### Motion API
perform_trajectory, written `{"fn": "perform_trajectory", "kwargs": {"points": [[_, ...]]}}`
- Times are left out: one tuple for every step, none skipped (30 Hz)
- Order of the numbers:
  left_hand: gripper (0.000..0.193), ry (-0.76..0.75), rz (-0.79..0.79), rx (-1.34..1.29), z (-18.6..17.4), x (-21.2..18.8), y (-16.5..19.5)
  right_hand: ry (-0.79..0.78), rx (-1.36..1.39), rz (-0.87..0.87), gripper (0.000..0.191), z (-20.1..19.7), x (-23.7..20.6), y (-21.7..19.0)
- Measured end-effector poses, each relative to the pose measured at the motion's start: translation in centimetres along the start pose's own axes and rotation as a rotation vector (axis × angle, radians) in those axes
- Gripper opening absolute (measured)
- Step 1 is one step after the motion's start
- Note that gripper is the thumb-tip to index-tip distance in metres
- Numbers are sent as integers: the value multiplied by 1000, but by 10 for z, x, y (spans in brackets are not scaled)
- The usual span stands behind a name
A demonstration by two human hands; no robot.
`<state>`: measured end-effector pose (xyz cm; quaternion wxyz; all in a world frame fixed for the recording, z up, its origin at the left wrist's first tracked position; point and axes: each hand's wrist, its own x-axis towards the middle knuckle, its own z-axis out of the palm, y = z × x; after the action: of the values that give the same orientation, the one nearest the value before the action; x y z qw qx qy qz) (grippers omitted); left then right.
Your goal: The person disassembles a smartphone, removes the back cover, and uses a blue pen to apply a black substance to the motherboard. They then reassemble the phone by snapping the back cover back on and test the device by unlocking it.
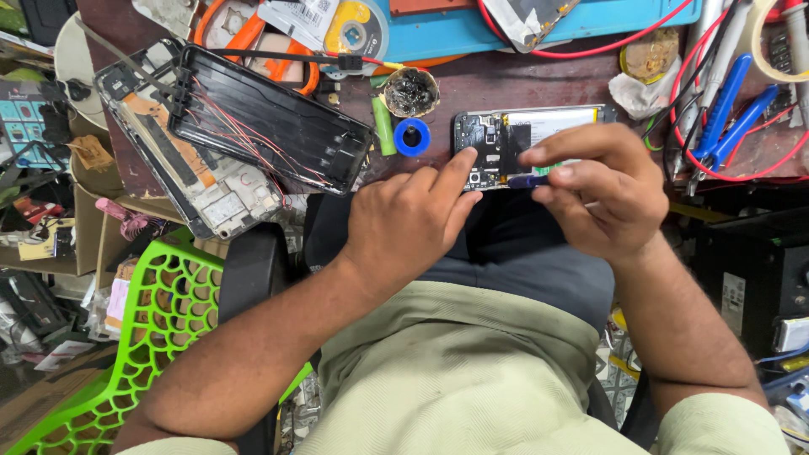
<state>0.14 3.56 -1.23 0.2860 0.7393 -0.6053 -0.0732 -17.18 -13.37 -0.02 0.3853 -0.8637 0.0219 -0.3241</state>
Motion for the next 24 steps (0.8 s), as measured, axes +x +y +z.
{"fn": "perform_trajectory", "kwargs": {"points": [[47,3,0,0,0,0,0,-62,19,10,46,-2,1,1],[47,5,-1,0,0,-1,0,-112,11,-12,47,-3,2,2],[46,7,0,-1,1,0,0,-162,2,-35,48,-4,4,3],[46,5,4,-7,1,0,-1,-212,-7,-61,50,-5,6,4],[46,3,7,-11,1,0,-2,-128,-2,-39,51,-4,7,4],[46,1,9,-15,1,0,-2,-45,5,-18,51,-2,8,3],[46,2,9,-12,0,0,-3,110,63,56,50,1,11,4],[46,3,11,-9,0,1,-3,210,61,89,51,1,15,6],[46,4,12,-9,0,1,-3,311,62,122,52,0,19,8],[46,7,12,-11,-1,1,-2,319,23,107,50,-2,27,13],[46,9,13,-15,-1,1,-2,327,-15,92,49,-5,34,20],[47,11,16,-20,-1,1,-2,300,-25,63,47,-3,41,29],[47,15,18,-20,-1,1,-2,290,-25,42,46,-2,48,36],[47,20,19,-20,-1,1,-2,280,-25,21,46,-1,54,45],[47,26,21,-20,-1,1,-2,284,-16,7,46,2,59,52],[47,23,27,-20,-1,1,-3,286,-13,5,46,4,60,56],[47,20,29,-19,-1,1,-3,288,-9,3,46,5,62,59],[47,18,28,-17,-2,1,-3,288,-10,12,45,6,62,60],[47,19,29,-12,-2,1,-4,289,-8,18,45,8,62,61],[47,20,32,-9,-2,1,-4,290,-7,25,45,9,63,62],[47,21,37,-7,-3,1,-3,293,-7,27,46,9,63,61],[47,21,35,-12,-3,1,-3,292,-6,29,46,9,63,61],[46,22,34,-18,-3,2,-3,290,-5,30,45,8,64,60],[46,22,34,-22,-4,3,-2,286,1,29,45,7,63,59]]}}
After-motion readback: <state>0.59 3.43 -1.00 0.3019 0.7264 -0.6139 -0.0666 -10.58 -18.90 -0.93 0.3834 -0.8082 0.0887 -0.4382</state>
